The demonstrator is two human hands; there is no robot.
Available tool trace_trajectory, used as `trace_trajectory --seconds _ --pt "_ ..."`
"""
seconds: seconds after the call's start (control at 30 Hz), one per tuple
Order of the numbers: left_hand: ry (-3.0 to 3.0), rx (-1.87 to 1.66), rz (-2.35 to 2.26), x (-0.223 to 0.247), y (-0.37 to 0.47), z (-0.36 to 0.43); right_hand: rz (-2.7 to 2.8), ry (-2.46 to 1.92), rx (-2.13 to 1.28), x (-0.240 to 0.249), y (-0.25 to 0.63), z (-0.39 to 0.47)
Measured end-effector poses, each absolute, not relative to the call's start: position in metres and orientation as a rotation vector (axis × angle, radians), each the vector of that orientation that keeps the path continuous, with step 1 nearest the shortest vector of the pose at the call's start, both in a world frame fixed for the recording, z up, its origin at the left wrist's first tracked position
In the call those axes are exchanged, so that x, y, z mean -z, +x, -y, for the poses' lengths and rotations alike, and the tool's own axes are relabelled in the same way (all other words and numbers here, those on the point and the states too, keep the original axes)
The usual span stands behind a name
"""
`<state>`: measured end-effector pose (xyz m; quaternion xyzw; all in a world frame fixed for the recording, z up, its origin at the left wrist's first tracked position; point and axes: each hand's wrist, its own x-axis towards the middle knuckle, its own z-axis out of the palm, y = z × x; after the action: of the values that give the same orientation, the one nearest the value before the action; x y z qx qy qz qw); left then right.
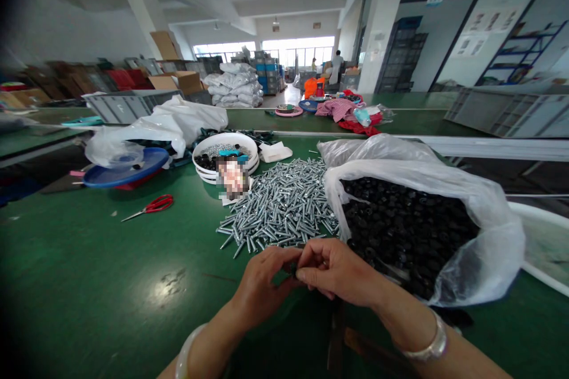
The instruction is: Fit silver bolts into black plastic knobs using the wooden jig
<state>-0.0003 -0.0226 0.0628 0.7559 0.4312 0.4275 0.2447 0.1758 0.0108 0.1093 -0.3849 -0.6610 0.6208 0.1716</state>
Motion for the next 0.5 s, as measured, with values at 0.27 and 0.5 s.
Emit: trace_trajectory --seconds 0.27,0.5 --pt "1.807 -1.223 -1.001 -0.078 0.016 0.032 1.832 -1.127 -1.448 -0.098 0.2 0.001" --pt "1.739 -1.051 -0.969 -0.082 0.057 0.03 2.041 -1.285 -0.975 -0.083 0.26 0.032"
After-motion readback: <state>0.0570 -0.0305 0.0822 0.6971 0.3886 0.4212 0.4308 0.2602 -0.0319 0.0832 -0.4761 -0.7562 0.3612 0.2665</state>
